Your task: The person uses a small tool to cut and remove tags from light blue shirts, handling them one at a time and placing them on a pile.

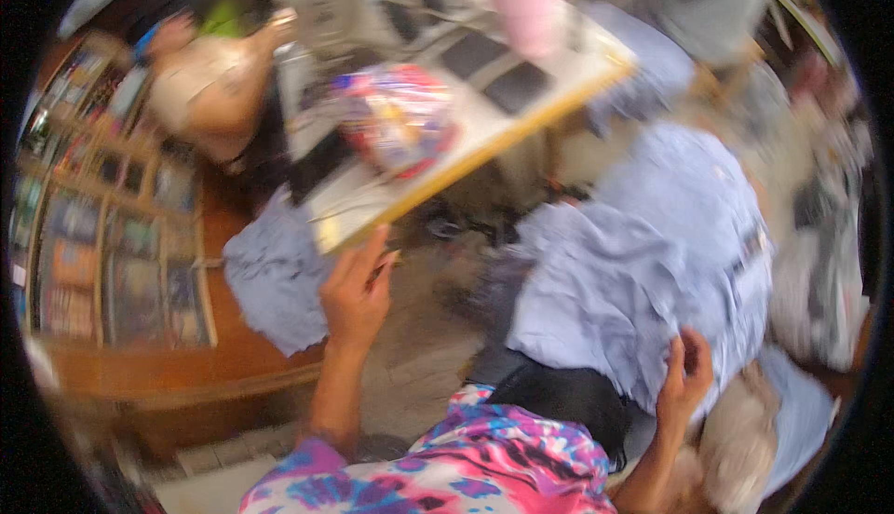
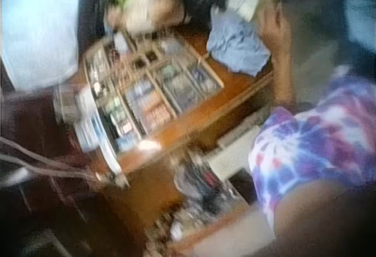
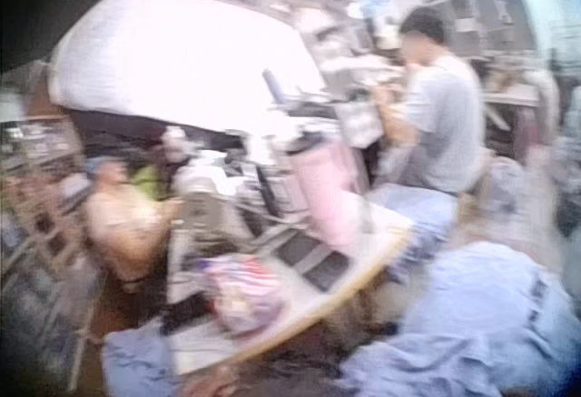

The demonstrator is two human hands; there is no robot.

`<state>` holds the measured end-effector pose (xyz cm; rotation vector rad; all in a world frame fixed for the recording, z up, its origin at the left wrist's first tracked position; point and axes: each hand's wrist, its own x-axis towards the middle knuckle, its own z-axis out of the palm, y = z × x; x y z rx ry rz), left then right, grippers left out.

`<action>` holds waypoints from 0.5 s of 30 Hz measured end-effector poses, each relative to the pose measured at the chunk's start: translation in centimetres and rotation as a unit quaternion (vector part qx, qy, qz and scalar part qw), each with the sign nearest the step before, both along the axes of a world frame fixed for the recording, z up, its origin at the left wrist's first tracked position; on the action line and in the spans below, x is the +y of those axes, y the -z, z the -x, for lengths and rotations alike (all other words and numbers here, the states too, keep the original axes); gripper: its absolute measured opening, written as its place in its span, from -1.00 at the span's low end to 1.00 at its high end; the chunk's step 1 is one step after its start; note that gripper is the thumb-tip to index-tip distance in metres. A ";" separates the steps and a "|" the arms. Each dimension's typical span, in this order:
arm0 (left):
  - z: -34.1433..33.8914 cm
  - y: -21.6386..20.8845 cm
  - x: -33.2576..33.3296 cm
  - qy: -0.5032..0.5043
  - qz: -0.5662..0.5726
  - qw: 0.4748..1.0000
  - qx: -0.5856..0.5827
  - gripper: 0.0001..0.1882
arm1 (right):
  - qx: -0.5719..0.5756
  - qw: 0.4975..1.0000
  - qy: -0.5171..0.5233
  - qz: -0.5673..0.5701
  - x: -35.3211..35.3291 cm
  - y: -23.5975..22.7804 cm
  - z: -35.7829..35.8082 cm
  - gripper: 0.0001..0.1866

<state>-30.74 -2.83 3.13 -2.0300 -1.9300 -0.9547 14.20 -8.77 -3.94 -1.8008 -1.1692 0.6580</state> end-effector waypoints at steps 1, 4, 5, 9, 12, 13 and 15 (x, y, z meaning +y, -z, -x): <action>-1.7 1.2 -0.5 -0.012 0.029 0.995 -0.096 -0.55 | -0.013 1.000 0.009 0.022 -0.8 0.1 -0.3 -0.77; -7.9 2.6 -0.9 0.016 0.116 0.958 -0.263 -0.75 | -0.099 0.994 0.017 0.035 -0.3 -0.9 0.0 -0.72; -10.1 3.2 -0.2 0.079 0.118 0.959 -0.247 -0.82 | -0.043 0.996 0.037 0.067 0.2 -1.5 0.3 -0.69; -21.2 3.9 1.2 0.312 0.156 0.891 -0.289 -0.89 | 0.041 0.992 0.093 0.080 -2.0 -1.2 -1.3 -0.60; -27.2 4.8 3.4 0.427 0.202 0.835 -0.281 -0.76 | 0.010 0.993 0.102 0.065 -3.2 -0.7 -1.2 -0.56; -28.7 4.8 3.9 0.410 0.243 0.833 -0.281 -0.74 | -0.015 0.995 0.095 0.022 -3.3 -0.2 -1.4 -0.55; -31.0 5.1 4.7 0.373 0.324 0.825 -0.274 -0.69 | -0.064 0.992 0.083 -0.064 -3.2 1.4 -1.7 -0.55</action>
